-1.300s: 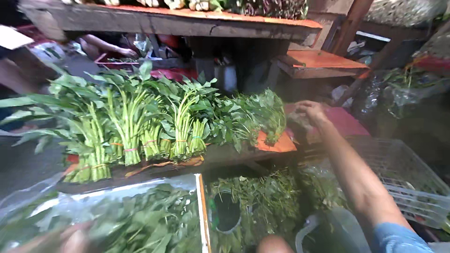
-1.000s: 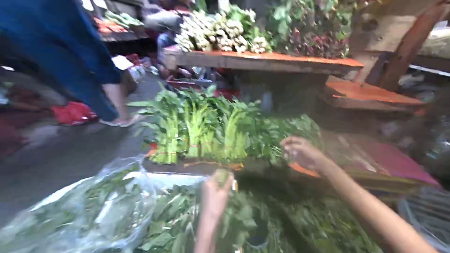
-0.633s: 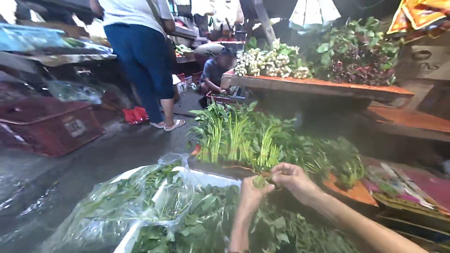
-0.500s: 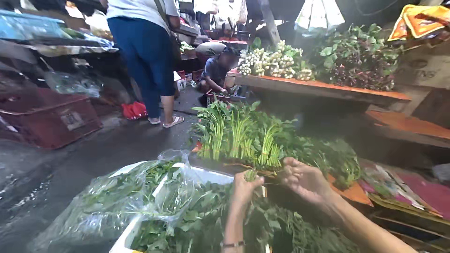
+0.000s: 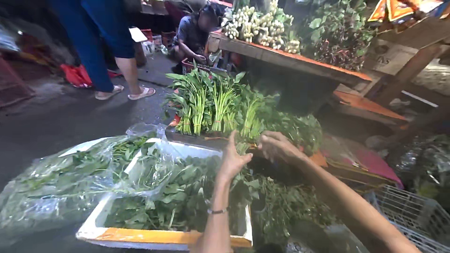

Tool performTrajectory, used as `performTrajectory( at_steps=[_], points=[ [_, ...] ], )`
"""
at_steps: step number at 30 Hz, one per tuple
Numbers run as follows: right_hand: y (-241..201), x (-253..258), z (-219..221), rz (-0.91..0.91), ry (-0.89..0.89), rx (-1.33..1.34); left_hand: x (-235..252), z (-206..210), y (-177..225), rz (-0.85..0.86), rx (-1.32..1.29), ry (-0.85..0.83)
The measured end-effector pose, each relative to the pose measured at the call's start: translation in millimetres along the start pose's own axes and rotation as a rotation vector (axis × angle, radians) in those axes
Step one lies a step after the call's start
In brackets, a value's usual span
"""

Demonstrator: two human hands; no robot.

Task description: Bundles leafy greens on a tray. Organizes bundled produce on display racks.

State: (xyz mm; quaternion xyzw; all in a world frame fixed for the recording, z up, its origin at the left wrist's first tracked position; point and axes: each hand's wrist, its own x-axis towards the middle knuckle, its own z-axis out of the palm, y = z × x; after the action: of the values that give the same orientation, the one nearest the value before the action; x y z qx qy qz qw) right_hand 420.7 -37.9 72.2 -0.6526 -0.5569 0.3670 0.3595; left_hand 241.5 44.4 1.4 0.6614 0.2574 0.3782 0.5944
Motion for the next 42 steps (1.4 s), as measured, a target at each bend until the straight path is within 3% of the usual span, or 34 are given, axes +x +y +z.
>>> performTrajectory(
  at_steps=[5, 7, 10, 16, 20, 24, 28, 33, 36, 39, 42],
  points=[
    [-10, 10, 36, -0.066, -0.086, -0.507, -6, 9, 6, -0.028, 0.147, -0.099],
    [-11, 15, 47, -0.102, -0.035, -0.664, -9, 6, 13, -0.058, 0.213, -0.146],
    [1, 16, 61, -0.181, 0.110, -0.642, -13, 3, 15, -0.121, 0.273, -0.177],
    [40, 29, 76, -0.517, 0.479, -0.579, -14, 15, 16, -0.105, 0.466, -0.169],
    [44, 33, 71, -0.675, 0.603, -0.444, -8, 14, 6, -0.148, 0.260, -0.175],
    [26, 26, 45, -0.617, 0.587, -0.340, -4, 12, -8, -0.082, 0.136, -0.316],
    [29, 21, 32, -0.602, 0.502, -0.479, -6, 23, -17, -0.109, 0.114, -0.335],
    [3, 10, -3, -0.121, -0.087, -0.644, -5, 39, -25, -0.023, 0.264, -0.273],
    [-7, 6, -8, 0.076, -0.273, -0.587, -4, 36, -27, 0.084, 0.427, -0.325],
    [9, 7, -10, 0.157, -0.286, -0.449, 0, 35, -21, 0.010, 0.519, -0.350],
    [27, 4, -9, 0.209, -0.164, -0.181, -1, 26, -18, -0.042, 0.370, -0.139]
  ],
)
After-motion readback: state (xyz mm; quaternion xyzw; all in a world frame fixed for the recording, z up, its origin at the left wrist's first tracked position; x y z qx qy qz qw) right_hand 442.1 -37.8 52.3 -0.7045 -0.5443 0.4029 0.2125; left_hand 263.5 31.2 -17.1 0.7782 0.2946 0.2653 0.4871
